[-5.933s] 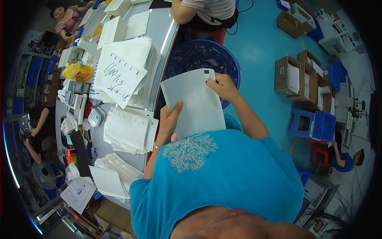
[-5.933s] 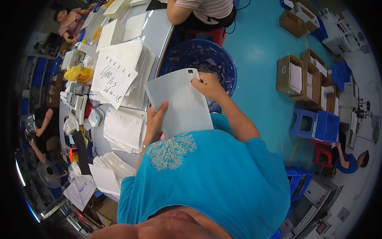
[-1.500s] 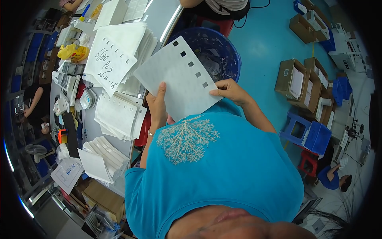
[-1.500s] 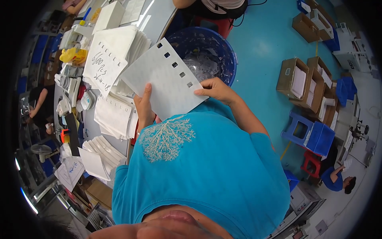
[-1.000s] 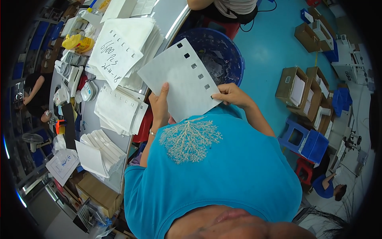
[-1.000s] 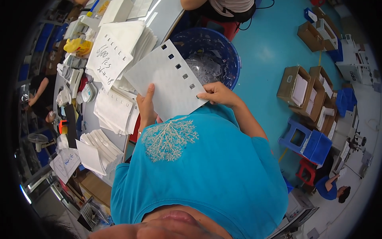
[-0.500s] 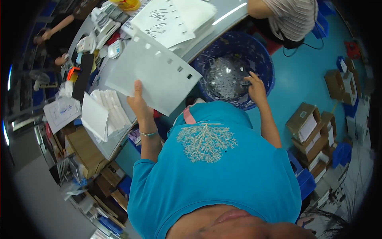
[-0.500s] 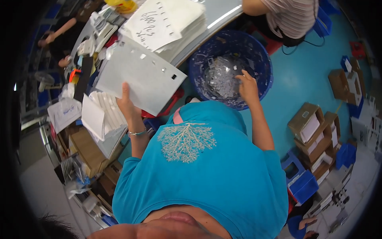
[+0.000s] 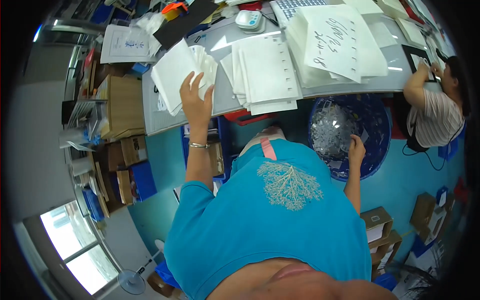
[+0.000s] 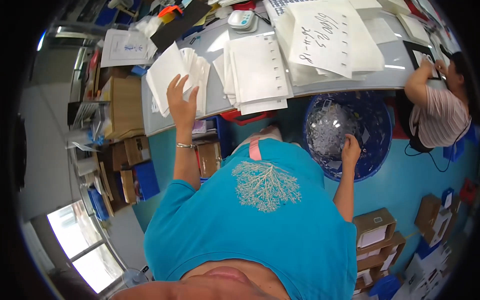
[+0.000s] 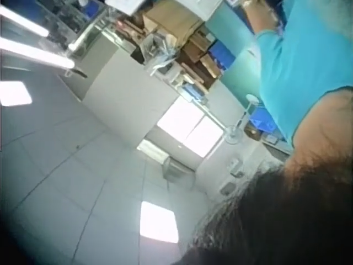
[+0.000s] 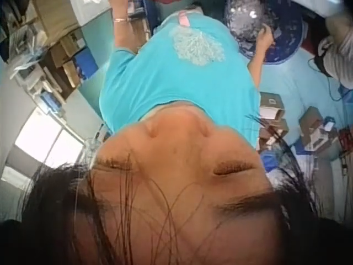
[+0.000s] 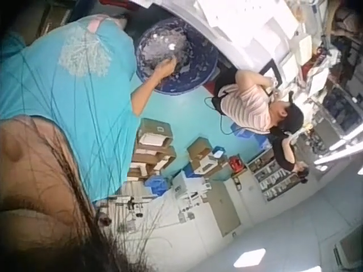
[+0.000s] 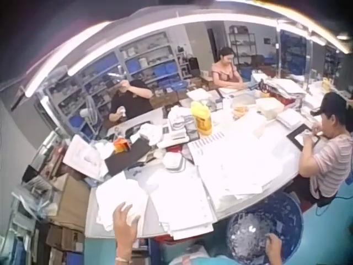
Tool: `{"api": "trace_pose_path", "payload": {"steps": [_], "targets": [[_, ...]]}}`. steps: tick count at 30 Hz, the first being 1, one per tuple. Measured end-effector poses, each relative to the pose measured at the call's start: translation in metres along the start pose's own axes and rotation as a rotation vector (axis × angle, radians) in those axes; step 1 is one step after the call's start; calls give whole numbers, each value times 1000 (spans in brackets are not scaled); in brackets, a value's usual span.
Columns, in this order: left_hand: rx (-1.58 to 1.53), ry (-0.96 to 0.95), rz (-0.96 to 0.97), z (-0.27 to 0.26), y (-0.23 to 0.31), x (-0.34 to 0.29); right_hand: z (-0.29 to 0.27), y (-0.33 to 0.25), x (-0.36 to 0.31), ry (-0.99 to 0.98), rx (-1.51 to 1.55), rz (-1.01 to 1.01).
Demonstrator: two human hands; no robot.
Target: The recorder is inspecting, counting, and sorting stacks of white sheets or labels at various workbenches in a manufacturing facility.
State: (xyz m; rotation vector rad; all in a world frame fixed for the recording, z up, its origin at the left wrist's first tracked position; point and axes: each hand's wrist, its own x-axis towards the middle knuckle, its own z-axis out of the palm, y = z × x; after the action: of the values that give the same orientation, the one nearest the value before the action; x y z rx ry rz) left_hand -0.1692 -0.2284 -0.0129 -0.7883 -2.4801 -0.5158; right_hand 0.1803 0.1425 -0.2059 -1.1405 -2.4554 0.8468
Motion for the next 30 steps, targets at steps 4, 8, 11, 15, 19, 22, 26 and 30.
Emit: {"api": "trace_pose_path", "payload": {"steps": [4,8,11,15,19,22,26,30], "targets": [[159,-169,14,-23,-39,2,13,-29,15,-238,26,-6],[77,-371,-39,-25,-61,2,33,-71,21,-289,104,-112],[134,-366,3,-32,-65,7,43,-113,23,-298,168,-129],[130,-365,64,-35,-77,9,53,-129,24,-294,195,-122],[141,-392,132,-39,-80,10,56,-131,20,-313,120,-153],[190,-396,196,-38,-83,11,61,-131,15,-323,114,-126],[233,-450,255,-41,-84,16,66,-132,11,-327,117,-137],[252,-391,306,-34,-90,9,66,-140,9,-327,145,-128]]}}
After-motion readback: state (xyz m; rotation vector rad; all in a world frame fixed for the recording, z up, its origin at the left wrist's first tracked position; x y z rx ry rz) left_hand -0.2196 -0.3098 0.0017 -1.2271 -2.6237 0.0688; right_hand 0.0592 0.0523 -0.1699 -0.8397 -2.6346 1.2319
